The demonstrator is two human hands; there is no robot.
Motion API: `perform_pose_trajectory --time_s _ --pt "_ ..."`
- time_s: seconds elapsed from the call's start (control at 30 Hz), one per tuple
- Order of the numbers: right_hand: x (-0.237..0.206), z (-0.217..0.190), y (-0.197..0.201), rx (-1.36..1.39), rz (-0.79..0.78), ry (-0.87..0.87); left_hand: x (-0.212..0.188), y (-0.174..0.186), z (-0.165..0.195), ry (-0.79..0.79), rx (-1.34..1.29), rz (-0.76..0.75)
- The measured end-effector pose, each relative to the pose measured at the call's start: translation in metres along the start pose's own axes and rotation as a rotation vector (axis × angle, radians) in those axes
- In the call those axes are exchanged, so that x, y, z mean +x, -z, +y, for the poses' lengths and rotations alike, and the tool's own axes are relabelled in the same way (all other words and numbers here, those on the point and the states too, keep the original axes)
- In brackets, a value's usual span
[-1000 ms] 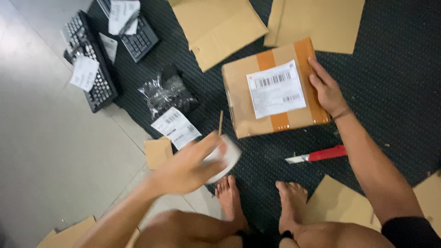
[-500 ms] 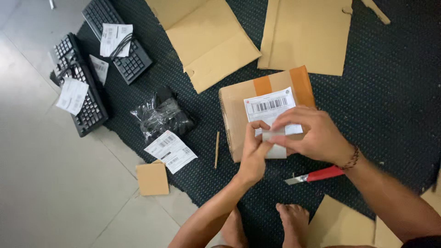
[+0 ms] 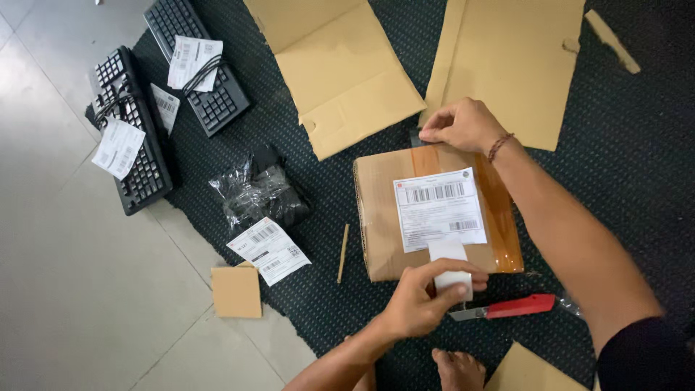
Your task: The person sits on the floor and attaches a paper shipping label to the top of a taped cardboard box. They hold a roll of clear tape, press strips of tape over the label to secure it, and use a red utility knife to cut the tape, then smooth the label down by hand.
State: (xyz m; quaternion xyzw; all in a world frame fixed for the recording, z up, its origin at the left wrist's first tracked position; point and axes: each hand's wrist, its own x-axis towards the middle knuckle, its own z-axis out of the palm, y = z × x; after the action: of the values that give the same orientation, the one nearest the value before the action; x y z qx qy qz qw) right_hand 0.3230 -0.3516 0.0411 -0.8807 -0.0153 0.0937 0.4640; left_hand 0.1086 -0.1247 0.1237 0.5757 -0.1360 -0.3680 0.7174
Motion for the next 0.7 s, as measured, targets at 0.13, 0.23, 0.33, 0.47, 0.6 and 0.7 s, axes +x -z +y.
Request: perform_pose_trajectory --time_s 0.13,0.23,0.33,0.47,0.6,0.7 --pt "0.007 -0.002 -0.002 0.052 -0.088 -0.115 0.009 0.004 -0.01 0.08 -0.065 0.045" --pt "0.009 -0.006 0.001 -0.012 -0.112 -0.195 0.013 0.004 -0.014 0.075 -0.103 0.051" --pt "0.007 -0.007 0.001 -0.047 -0.111 -0.205 0.015 0.003 -0.018 0.058 -0.064 0.047" --pt "0.003 -0.008 -0.001 -0.014 -0.097 -0.189 0.017 0.003 -0.021 0.12 -0.016 0.049" --pt "0.002 -0.013 0.0 -0.071 -0.095 -0.199 0.018 0.0 -0.021 0.06 -0.051 0.05" --pt "0.002 -0.019 -0.002 -0.167 -0.085 -0.22 0.02 0.001 -0.021 0.079 -0.039 0.049"
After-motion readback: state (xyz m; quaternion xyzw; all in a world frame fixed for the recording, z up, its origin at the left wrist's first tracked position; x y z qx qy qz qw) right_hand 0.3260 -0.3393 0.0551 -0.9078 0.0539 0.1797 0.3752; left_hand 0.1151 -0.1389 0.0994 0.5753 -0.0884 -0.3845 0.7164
